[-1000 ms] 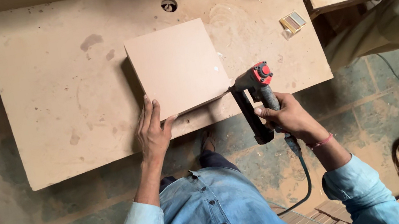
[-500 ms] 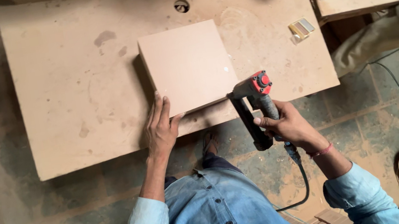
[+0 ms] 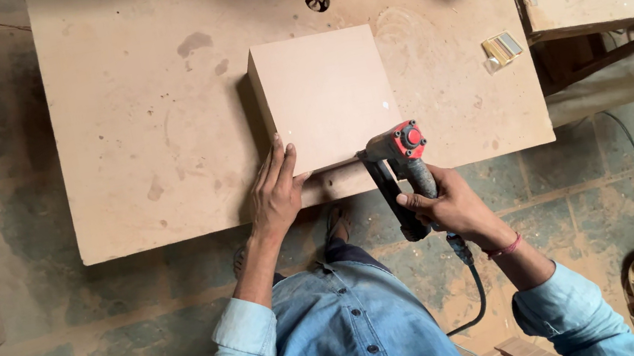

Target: The person applies glue to the edges of a wooden box frame, places a flat wooden panel on top, and secures it with a nail gun. This process is repeated for multiple boxes.

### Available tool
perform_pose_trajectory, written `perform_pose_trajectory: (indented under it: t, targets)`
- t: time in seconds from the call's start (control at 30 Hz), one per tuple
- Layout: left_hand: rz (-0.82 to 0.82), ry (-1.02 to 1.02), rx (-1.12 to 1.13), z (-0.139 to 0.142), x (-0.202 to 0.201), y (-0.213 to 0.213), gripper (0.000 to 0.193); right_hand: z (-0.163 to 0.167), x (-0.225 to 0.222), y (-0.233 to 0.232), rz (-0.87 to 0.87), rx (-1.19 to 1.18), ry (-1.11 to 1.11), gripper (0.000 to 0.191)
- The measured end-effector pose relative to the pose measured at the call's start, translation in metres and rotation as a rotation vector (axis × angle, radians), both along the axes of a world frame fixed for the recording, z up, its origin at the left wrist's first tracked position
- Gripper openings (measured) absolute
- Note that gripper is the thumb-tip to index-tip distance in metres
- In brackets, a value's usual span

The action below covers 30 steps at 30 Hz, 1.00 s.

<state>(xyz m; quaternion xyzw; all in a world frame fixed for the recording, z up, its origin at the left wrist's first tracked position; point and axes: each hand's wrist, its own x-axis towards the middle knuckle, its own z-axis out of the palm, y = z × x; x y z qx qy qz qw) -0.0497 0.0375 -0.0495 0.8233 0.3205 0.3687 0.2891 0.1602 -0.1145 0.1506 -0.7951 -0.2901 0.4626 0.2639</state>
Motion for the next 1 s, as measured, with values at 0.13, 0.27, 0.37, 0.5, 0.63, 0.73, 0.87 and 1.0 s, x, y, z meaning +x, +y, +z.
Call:
perform_pose_trajectory:
  t: [0.13,0.27,0.37,0.5,0.63,0.73,0.87,1.0]
  targets:
    - [-0.077,-0.014,-0.042,0.0,-0.015,0.009,0.059,0.007,-0.021,0.006,-0.013,0.012,0.021,0.031]
    - [-0.149,-0.029,-0.074,0.0,-0.038,0.021,0.059,0.008,-0.058,0.021,0.019,0.002,0.082,0.032]
    - [-0.174,-0.004,-0.07,0.004,-0.05,0.028,0.059,0.006,-0.083,0.034,0.07,0.025,0.078,0.033]
    - [-0.216,-0.031,-0.107,0.013,-0.068,0.033,0.055,0.007,-0.105,0.045,0.066,-0.011,0.05,0.033]
    - [-0.225,-0.02,-0.101,0.017,-0.077,0.035,0.058,0.006,-0.115,0.047,0.06,-0.002,0.04,0.031]
    - [-0.234,0.012,-0.099,0.015,-0.077,0.039,0.062,0.001,-0.112,0.04,0.015,-0.018,0.036,0.028]
    - [-0.176,0.044,0.056,0.011,-0.069,0.028,0.067,-0.013,-0.088,0.015,-0.182,0.055,0.071,0.025]
    - [-0.044,-0.199,-0.121,0.021,-0.035,-0.034,0.032,-0.036,-0.042,-0.025,-0.42,0.357,0.266,0.028]
